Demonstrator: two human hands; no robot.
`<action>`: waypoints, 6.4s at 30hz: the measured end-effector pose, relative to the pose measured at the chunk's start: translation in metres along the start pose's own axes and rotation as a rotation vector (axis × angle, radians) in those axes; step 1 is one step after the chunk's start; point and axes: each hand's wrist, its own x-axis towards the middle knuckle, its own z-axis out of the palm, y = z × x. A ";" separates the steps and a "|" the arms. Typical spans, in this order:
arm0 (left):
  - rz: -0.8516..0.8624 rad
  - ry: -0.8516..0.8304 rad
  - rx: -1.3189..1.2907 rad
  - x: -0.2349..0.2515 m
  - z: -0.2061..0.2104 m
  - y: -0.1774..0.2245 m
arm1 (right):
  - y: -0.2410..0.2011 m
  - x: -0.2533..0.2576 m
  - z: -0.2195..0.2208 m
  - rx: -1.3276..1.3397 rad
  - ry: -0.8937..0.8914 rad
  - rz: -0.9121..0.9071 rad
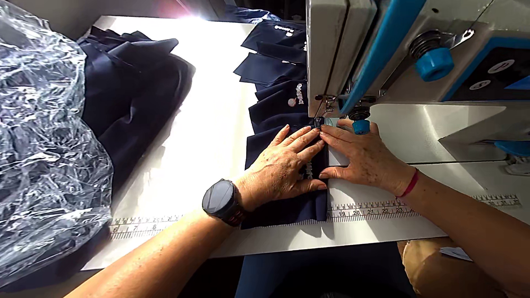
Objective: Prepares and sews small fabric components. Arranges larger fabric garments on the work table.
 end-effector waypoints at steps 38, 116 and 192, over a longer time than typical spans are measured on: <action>-0.014 -0.018 0.034 -0.017 -0.001 0.028 | -0.073 -0.080 -0.028 0.098 0.345 0.031; 0.127 -0.100 -0.055 -0.066 -0.009 0.046 | -0.031 -0.084 -0.016 0.200 0.003 -0.259; -0.081 0.321 -0.004 -0.159 -0.037 0.051 | -0.104 -0.010 -0.009 0.516 0.006 -0.470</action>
